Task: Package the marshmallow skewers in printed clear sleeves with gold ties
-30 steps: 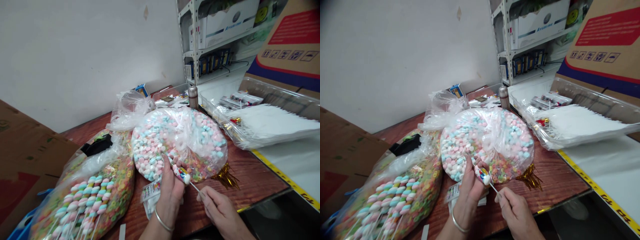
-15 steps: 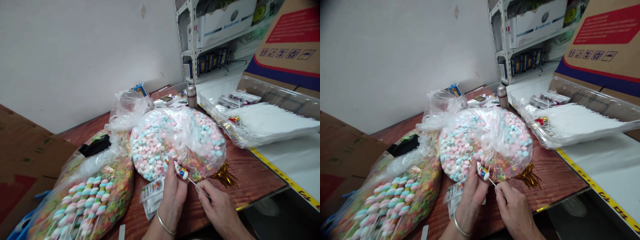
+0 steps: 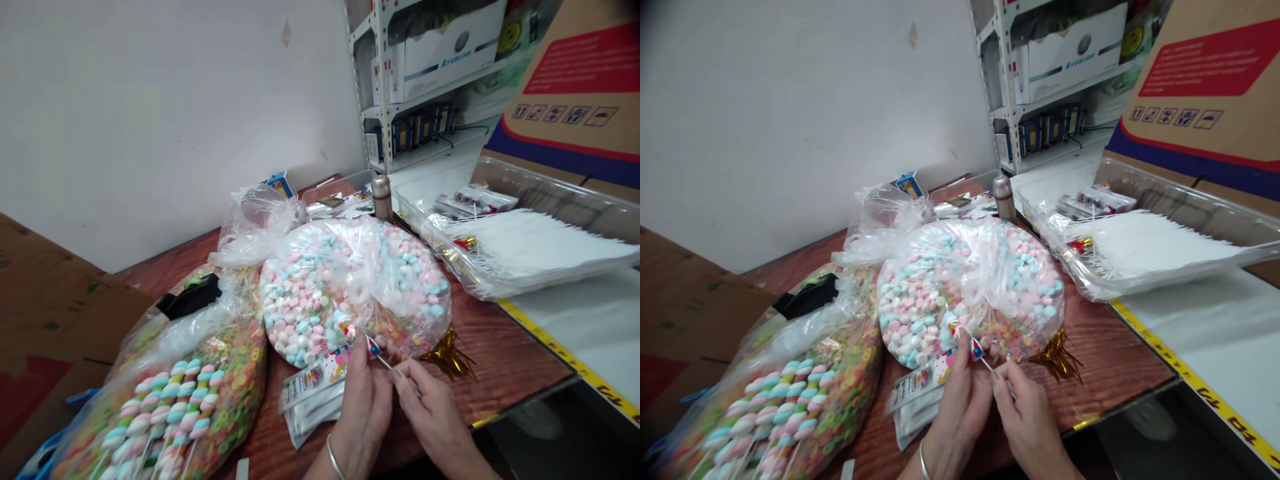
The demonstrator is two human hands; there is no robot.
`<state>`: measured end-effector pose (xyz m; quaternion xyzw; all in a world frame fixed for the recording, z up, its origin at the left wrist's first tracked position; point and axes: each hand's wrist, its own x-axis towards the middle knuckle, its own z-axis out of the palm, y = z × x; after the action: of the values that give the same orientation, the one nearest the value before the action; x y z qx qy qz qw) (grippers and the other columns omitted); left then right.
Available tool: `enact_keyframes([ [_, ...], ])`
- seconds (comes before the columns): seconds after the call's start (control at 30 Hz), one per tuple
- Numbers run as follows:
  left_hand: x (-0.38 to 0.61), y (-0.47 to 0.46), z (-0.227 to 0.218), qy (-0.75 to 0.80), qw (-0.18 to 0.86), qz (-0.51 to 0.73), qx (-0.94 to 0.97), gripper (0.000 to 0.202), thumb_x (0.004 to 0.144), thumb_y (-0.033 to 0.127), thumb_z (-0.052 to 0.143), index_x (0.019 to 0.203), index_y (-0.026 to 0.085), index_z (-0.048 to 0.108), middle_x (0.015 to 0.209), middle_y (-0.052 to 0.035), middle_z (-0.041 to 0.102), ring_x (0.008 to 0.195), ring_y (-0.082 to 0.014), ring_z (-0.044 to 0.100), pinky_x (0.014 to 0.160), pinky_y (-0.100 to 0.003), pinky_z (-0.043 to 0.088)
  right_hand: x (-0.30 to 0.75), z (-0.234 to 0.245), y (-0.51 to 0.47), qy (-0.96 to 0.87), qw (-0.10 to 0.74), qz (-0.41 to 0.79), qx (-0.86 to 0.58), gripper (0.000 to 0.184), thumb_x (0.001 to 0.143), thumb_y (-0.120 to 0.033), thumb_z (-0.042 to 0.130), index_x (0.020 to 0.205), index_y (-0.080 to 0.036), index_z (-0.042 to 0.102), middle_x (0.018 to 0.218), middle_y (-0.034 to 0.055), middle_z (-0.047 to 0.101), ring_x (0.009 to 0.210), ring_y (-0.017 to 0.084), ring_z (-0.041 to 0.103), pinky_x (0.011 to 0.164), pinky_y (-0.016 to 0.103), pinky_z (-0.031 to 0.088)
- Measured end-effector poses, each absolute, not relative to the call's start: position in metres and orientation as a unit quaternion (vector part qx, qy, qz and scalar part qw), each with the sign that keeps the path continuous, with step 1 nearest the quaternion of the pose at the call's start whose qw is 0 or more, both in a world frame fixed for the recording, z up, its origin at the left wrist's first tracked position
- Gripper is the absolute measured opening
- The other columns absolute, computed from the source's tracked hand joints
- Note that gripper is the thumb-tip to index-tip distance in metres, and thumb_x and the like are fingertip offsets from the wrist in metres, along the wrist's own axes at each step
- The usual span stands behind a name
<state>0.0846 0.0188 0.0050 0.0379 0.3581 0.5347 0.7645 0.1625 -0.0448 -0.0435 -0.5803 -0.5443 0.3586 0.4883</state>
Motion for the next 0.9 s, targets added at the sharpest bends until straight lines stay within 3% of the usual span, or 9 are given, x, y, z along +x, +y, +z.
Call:
enact_keyframes([
  [0.07,0.076,0.026,0.004,0.363,0.750,0.552,0.038,0.020,0.083,0.032,0.068,0.090,0.013,0.063,0.074,-0.0026,0.063,0.065,-0.0136,0.062,0.067,-0.028,0.056,0.163,-0.046,-0.046,-0.415,0.498,0.546,-0.532,0.037,0.096,-0.052,0.039,0.078,-0.021,0.049,0.046,-0.0094,0.040,0.034,0.008,0.035,0.034,0.019,0.029],
  [0.13,0.066,0.035,0.005,0.368,0.738,0.564,0.037,0.016,0.083,0.025,0.069,0.094,0.015,0.063,0.073,-0.0005,0.062,0.062,-0.0125,0.062,0.065,-0.028,0.056,0.164,-0.049,-0.048,-0.320,0.499,0.644,-0.484,0.042,0.092,-0.060,0.042,0.078,-0.021,0.049,0.041,-0.0135,0.031,0.030,0.005,0.020,0.028,0.016,0.018],
  [0.37,0.070,0.036,0.010,0.370,0.739,0.563,0.018,0.019,0.084,0.031,0.067,0.081,0.016,0.058,0.061,0.0040,0.054,0.049,-0.0075,0.053,0.055,-0.022,0.053,0.160,-0.051,-0.051,-0.250,0.516,0.688,-0.446,0.043,0.087,-0.062,0.052,0.077,-0.020,0.050,0.039,-0.0142,0.029,0.031,0.003,0.019,0.029,0.013,0.016],
  [0.5,0.085,0.024,0.008,0.347,0.772,0.532,0.033,0.029,0.084,0.041,0.065,0.074,0.016,0.056,0.059,0.0023,0.054,0.052,-0.0099,0.054,0.057,-0.024,0.053,0.155,-0.051,-0.046,-0.310,0.533,0.634,-0.468,0.045,0.089,-0.065,0.045,0.076,-0.022,0.046,0.044,-0.0140,0.026,0.034,0.005,0.018,0.032,0.016,0.018],
  [0.6,0.084,0.024,0.006,0.356,0.775,0.521,0.024,0.031,0.086,0.044,0.062,0.074,0.015,0.058,0.062,-0.0004,0.057,0.057,-0.0126,0.058,0.059,-0.026,0.054,0.159,-0.048,-0.046,-0.384,0.524,0.570,-0.504,0.038,0.093,-0.054,0.046,0.074,-0.021,0.048,0.049,-0.0099,0.035,0.039,0.007,0.029,0.037,0.018,0.025],
  [0.7,0.077,0.032,0.004,0.376,0.745,0.550,0.032,0.022,0.090,0.033,0.059,0.079,0.014,0.061,0.065,-0.0017,0.061,0.058,-0.0127,0.060,0.061,-0.026,0.055,0.167,-0.047,-0.050,-0.533,0.498,0.369,-0.576,0.024,0.096,-0.035,0.046,0.080,-0.021,0.056,0.063,-0.0023,0.056,0.052,0.012,0.050,0.049,0.022,0.038],
  [0.8,0.073,0.038,0.005,0.388,0.736,0.553,0.033,0.023,0.092,0.031,0.054,0.079,0.014,0.062,0.065,-0.0027,0.062,0.056,-0.0130,0.060,0.057,-0.025,0.054,0.171,-0.054,-0.051,-0.635,0.500,0.126,-0.576,0.017,0.095,-0.021,0.047,0.089,-0.020,0.063,0.066,0.0011,0.063,0.058,0.016,0.057,0.059,0.027,0.040],
  [0.83,0.074,0.039,0.006,0.391,0.734,0.554,0.031,0.023,0.093,0.030,0.053,0.080,0.014,0.062,0.067,-0.0032,0.063,0.058,-0.0135,0.061,0.058,-0.025,0.054,0.171,-0.057,-0.051,-0.650,0.504,0.076,-0.564,0.016,0.093,-0.018,0.049,0.093,-0.019,0.065,0.066,0.0017,0.065,0.059,0.016,0.057,0.061,0.029,0.040],
  [0.9,0.078,0.038,0.009,0.395,0.728,0.559,0.030,0.020,0.093,0.029,0.054,0.082,0.015,0.063,0.070,-0.0032,0.065,0.063,-0.0140,0.064,0.060,-0.025,0.055,0.169,-0.062,-0.049,-0.645,0.519,0.085,-0.555,0.016,0.090,-0.017,0.054,0.097,-0.019,0.068,0.067,0.0026,0.067,0.059,0.017,0.057,0.067,0.032,0.040],
])
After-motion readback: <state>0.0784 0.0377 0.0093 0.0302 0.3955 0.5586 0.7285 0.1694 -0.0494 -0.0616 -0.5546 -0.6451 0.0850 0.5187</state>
